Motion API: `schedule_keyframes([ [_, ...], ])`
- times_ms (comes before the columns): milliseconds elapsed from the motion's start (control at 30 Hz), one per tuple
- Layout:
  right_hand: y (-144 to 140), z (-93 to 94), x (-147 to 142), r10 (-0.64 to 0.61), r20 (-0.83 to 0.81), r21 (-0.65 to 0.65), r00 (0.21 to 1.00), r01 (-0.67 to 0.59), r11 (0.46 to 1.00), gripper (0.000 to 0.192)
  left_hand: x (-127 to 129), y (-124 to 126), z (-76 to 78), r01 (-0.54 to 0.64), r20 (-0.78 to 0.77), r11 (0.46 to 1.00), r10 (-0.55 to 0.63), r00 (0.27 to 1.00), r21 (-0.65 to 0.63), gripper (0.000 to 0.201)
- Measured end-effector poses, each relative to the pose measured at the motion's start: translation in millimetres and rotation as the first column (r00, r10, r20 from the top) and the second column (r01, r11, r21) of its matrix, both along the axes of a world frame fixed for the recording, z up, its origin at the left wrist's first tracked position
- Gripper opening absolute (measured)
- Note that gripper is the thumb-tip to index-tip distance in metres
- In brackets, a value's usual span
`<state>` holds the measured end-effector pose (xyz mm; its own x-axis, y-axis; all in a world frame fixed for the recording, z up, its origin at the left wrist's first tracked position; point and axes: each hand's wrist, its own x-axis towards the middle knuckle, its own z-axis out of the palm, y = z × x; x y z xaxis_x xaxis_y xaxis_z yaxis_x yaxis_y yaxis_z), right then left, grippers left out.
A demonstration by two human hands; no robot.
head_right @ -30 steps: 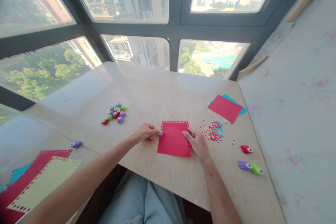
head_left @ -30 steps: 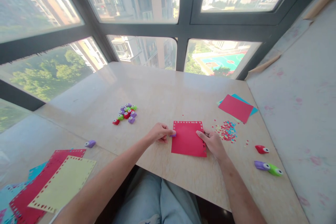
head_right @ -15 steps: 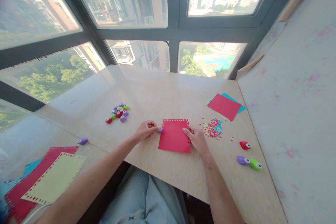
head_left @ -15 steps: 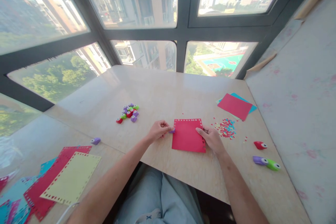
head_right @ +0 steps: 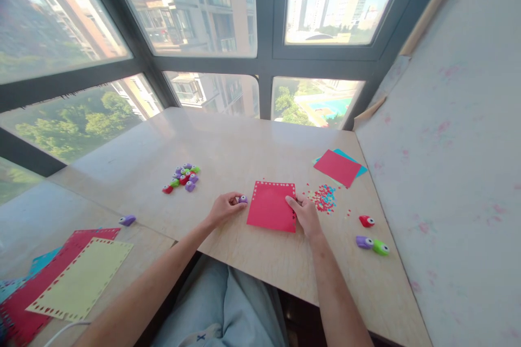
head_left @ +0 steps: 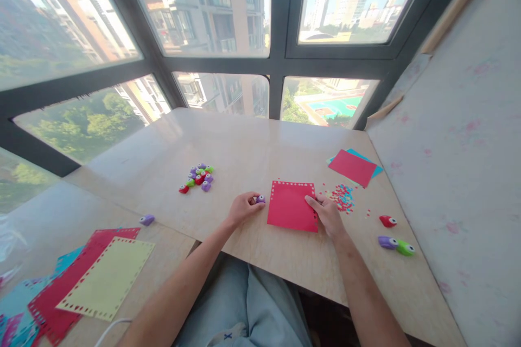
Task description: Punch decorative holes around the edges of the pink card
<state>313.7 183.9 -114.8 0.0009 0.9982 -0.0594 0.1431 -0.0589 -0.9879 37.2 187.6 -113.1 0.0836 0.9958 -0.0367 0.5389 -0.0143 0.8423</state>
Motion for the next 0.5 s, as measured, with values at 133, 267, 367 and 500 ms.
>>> schedule_keyframes([
  [133,-1.6,-3.3,4.1,-0.067,-0.075,-0.007,0.995,0.067,0.998,0.048,-0.4,-4.3,2.3,-0.149,0.234,0.986,0.162,0.959,-0.071,0.039],
  [267,-4.6,-6.7,4.4,-0.082,-0.103,-0.006,0.991,0.082,0.997,0.047,-7.1,-9.8,4.0,-0.271,0.481,0.953,0.302,0.823,-0.134,0.041],
  [367,-6.1,-5.1,0.4,-0.023,-0.087,-0.014,0.996,0.022,1.0,0.045,-9.8,-11.7,0.7,-0.282,0.56,0.955,0.285,0.778,-0.094,0.04],
  [500,-4.2,3.5,-10.9,0.171,-0.006,-0.052,0.985,-0.171,0.984,0.041,-6.5,-10.5,-3.0,-0.332,0.59,0.941,0.307,0.747,-0.068,0.039],
])
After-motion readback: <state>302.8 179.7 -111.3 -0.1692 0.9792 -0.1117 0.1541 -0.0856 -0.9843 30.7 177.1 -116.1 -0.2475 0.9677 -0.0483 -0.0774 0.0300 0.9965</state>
